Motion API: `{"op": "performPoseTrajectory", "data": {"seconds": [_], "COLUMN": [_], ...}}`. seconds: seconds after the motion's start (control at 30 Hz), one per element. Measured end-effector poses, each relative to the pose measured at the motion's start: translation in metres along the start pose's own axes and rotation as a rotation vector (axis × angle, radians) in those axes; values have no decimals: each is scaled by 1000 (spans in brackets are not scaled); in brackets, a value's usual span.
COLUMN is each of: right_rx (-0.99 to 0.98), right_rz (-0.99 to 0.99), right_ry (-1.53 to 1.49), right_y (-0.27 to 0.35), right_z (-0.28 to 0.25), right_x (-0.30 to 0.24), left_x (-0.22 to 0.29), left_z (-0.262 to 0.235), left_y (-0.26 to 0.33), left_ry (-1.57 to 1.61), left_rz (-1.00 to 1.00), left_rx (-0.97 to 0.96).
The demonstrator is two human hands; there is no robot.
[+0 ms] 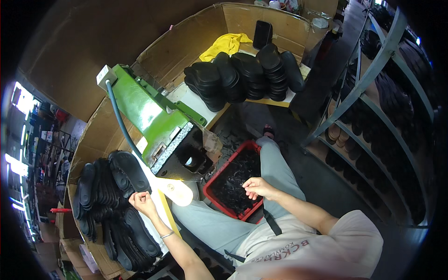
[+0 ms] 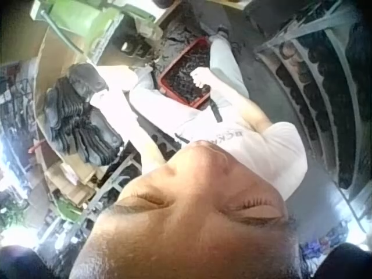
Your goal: The recorder is manufacturing shoes, specifically handling soles through a machine and organizing them on racks.
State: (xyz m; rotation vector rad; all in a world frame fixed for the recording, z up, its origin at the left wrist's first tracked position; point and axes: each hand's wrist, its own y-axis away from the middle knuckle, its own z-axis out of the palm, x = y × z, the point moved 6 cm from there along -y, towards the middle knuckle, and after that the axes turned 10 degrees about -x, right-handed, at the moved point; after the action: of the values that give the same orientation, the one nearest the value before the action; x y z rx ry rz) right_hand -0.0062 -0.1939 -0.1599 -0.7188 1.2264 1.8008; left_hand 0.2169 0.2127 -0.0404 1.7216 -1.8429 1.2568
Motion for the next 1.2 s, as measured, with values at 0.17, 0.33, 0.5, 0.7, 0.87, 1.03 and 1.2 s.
{"op": "performPoseTrajectory", "data": {"seconds": [0.17,0.33,0.5,0.7,0.87,1.03,1.2], "right_rx": [910,1598,1324,1400,1282,1079,991], "right_rz": [-880,-469,-209,-759,-967,-1159,-642], "right_ry": [655,859,733,467,714,1155,1461], "right_y": [17,70,36,105,127,58,-44], "right_z": [-131,-287,-323,-331,-140,-43,-57], "right_x": [-107,-252,-288,-254,-316,-389,-414], "left_x": [-16,46,131,270,316,339,323], "left_z": [-1,12,93,225,256,273,324], "left_y": [-6,13,96,113,-6,-96,-127], "left_ry": [232,-256,-345,323,555,230,359], "left_rz": [-16,247,604,466,187,85,22], "left_rx": [80,243,-9,-162,136,251,-169]}}
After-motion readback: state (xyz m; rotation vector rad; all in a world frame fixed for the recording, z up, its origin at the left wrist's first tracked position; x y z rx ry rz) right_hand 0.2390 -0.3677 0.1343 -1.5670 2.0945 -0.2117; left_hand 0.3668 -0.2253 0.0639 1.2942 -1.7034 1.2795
